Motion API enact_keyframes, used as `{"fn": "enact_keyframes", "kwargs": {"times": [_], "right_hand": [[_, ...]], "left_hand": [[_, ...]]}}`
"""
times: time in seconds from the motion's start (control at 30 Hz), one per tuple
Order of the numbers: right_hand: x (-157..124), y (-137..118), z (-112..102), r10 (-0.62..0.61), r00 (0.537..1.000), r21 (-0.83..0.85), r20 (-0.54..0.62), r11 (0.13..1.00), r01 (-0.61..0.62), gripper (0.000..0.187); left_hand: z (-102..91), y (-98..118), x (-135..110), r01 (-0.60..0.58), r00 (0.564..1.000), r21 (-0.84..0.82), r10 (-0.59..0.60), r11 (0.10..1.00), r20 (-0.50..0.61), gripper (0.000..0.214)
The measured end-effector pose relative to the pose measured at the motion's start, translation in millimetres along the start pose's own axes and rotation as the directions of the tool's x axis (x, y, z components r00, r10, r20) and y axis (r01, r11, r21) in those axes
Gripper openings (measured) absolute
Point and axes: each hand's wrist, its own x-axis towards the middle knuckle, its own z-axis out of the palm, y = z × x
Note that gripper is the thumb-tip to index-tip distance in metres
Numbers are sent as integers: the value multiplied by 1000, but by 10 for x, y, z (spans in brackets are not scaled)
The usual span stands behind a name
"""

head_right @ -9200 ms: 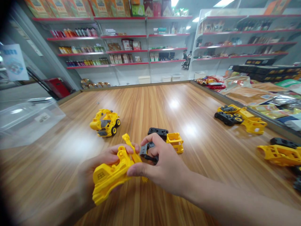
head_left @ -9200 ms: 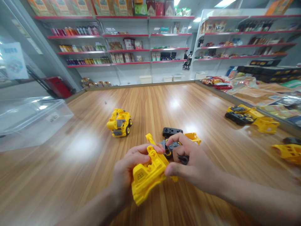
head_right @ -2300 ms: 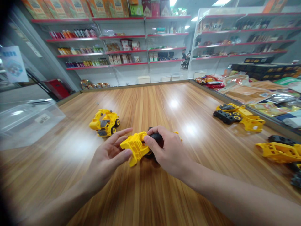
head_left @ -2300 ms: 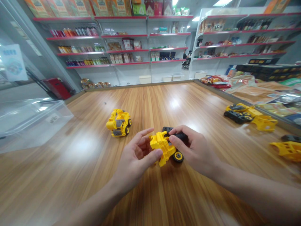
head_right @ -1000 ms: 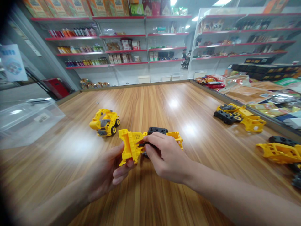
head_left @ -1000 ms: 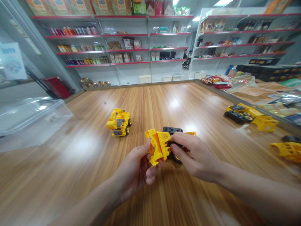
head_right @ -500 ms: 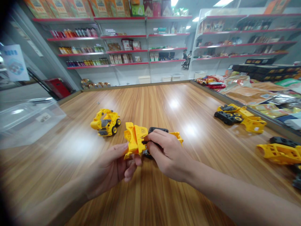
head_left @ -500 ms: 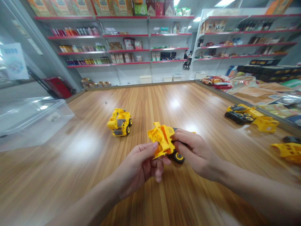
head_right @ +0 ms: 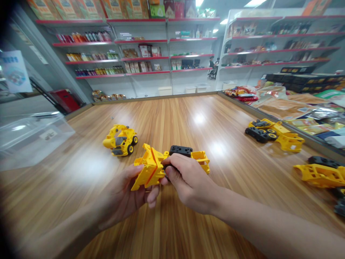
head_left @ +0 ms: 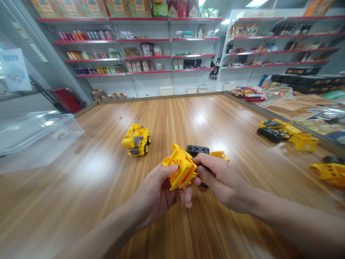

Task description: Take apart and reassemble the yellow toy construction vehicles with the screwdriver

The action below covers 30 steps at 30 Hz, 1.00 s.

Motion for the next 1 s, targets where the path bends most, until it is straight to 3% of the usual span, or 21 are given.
{"fn": "enact_keyframes", "kwargs": {"times": [0.23, 0.43, 0.73, 1.0], "right_hand": [[9, -7, -6, 92, 995, 57, 40, 994, -94, 18], [26, -9, 5, 133, 987, 128, 93, 981, -144, 28], [21, 49, 39, 260, 946, 418, 194, 850, -320, 29], [23, 38, 21, 225, 961, 364, 157, 892, -269, 28]], "left_hand": [[-10, -9, 16, -16, 999, -32, 14, 999, -38, 31], [-15, -16, 12, -9, 999, -16, 8, 1000, -44, 28], [-21, -30, -8, 0, 999, 25, 1, 1000, -36, 29], [0, -36, -11, 2, 1000, 49, -1, 999, -31, 27]]}}
